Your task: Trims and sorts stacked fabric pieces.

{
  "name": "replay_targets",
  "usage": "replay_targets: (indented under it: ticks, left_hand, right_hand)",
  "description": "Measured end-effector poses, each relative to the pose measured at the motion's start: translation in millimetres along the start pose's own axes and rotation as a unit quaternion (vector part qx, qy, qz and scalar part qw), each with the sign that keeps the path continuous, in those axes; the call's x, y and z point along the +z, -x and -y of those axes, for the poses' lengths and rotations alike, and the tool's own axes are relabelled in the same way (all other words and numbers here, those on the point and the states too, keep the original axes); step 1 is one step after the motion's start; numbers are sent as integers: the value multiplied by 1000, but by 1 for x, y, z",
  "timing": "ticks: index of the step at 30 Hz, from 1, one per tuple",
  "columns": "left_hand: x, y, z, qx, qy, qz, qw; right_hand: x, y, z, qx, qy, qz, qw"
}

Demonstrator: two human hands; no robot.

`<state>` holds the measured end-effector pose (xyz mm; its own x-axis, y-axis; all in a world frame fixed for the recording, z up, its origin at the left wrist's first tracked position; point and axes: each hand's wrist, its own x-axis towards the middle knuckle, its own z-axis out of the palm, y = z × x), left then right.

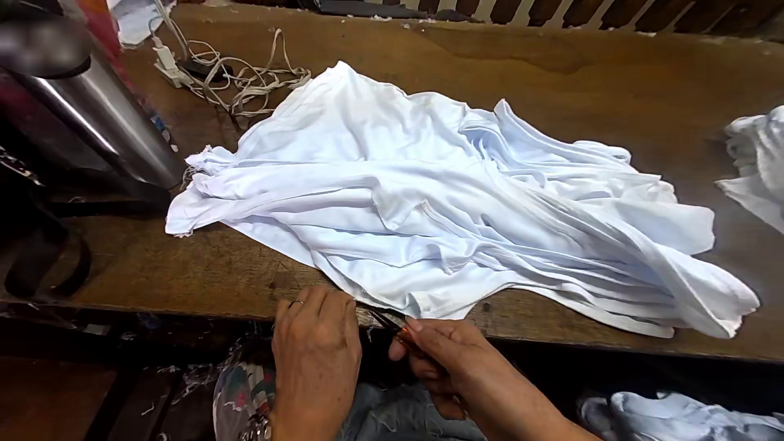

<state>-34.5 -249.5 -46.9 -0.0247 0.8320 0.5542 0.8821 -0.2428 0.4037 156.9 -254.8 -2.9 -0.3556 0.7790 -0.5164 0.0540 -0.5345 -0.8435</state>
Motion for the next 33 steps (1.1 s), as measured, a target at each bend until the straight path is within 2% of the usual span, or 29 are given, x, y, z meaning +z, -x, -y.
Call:
replay_targets:
  ticks: [19, 23, 25, 27, 29, 31, 33]
  left_hand:
    - [-9, 19, -1, 7, 26, -15, 1000]
    - [-13, 21, -3, 7, 43, -7, 999]
    - [-16, 22, -1, 1, 58, 10, 998]
    - [-21, 25, 1, -2, 81, 43, 996]
    - [-26, 31, 2, -2, 121, 98, 988]
    - [-28, 35, -4, 4, 154, 166, 974]
    - [-24, 40, -13, 15, 173, 207, 963]
  right_hand:
    - [20, -21, -2, -29, 37, -37, 998]
    - [14, -16, -3, -43, 34, 0, 999]
    - [3, -2, -4, -99, 40, 28, 994]
    - [-13, 15, -5, -216, 88, -9, 972]
    - [-33, 22, -2, -301, 159, -94, 936]
    - [-49, 19, -2, -333, 268, -182, 886]
    - [-55, 10, -7, -341, 381, -214, 832]
